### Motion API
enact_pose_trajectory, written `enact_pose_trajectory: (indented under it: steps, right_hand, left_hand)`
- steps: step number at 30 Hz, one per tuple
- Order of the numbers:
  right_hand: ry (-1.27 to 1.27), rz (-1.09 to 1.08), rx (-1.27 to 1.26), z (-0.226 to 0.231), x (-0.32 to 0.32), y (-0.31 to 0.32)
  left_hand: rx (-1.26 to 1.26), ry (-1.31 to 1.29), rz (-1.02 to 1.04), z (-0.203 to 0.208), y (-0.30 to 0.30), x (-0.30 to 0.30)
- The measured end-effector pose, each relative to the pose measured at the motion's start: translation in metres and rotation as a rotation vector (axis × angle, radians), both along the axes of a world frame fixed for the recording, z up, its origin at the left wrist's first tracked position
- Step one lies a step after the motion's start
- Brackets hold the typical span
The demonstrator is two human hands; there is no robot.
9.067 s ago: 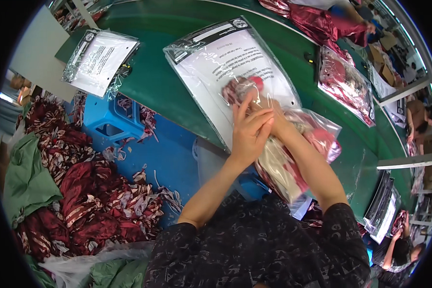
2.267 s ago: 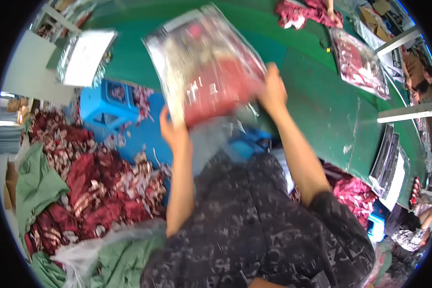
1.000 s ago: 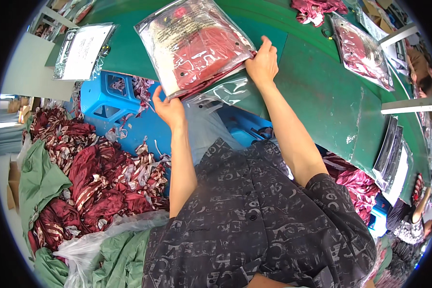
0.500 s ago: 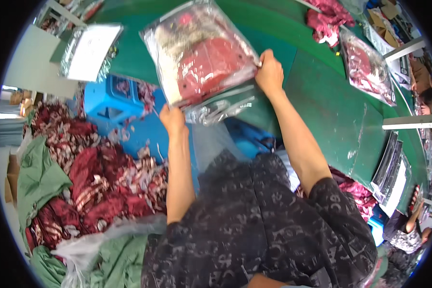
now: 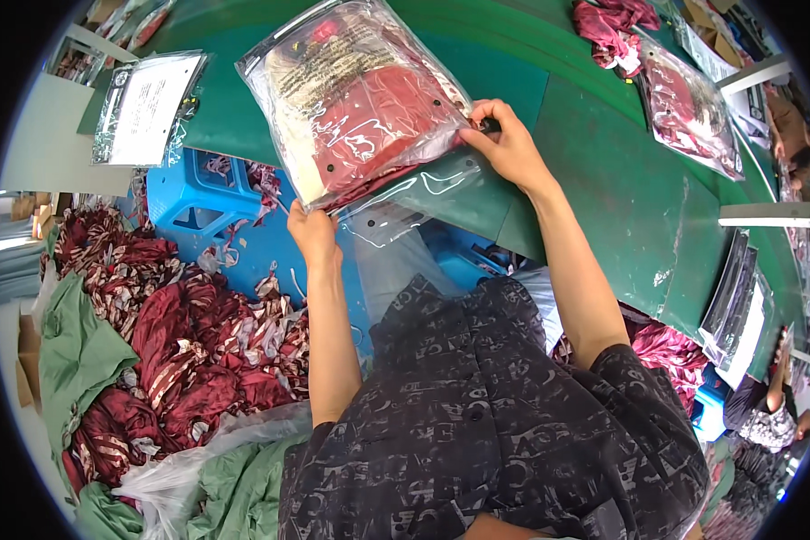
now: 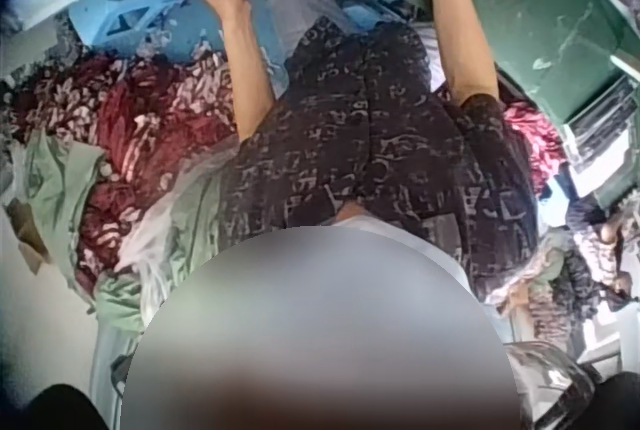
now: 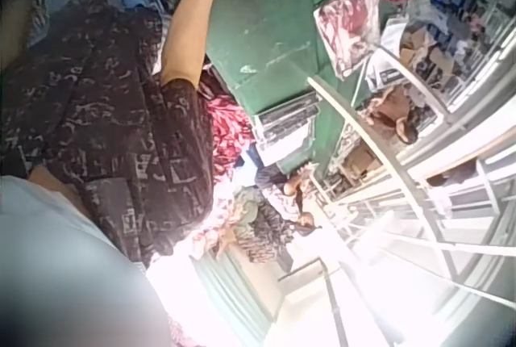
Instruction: Folding fabric garments and placing them into clear plastic bags on an assembly line.
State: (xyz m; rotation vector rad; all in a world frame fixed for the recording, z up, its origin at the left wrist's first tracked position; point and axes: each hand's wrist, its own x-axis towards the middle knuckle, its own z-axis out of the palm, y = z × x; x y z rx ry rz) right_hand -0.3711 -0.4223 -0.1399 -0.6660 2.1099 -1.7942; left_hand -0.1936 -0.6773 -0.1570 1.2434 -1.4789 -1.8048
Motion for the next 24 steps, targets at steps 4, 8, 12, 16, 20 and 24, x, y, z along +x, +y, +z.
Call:
enact_pose_trajectory:
  steps: [4, 8, 12, 16, 20, 24]
  right_hand:
    - [0.216, -0.281, 0.242, -0.014, -0.019, -0.021]
    - [0.240, -0.225, 0.473, -0.006, -0.026, -0.025]
    - [0.241, -0.230, 0.639, -0.003, -0.031, -0.024]
    - [0.251, -0.265, 0.621, 0.003, -0.030, -0.022]
    - [0.259, -0.261, 0.356, -0.005, -0.006, 0.002]
    - [0.655, -0.309, 0.419, -0.006, 0.036, 0.032]
  left_hand:
    - [-0.039, -0.021, -0.043, 0.010, 0.002, -0.005]
    - [-0.036, -0.037, -0.100, 0.010, -0.005, -0.001]
    - [-0.052, -0.035, -0.112, 0.000, -0.003, -0.002]
    - [-0.054, 0.085, -0.190, -0.026, -0.016, 0.007]
    - [-0.003, -0.062, -0.862, 0.023, -0.050, 0.055]
    - [-0.539, -0.360, -1.120, 0.098, -0.107, 0.067]
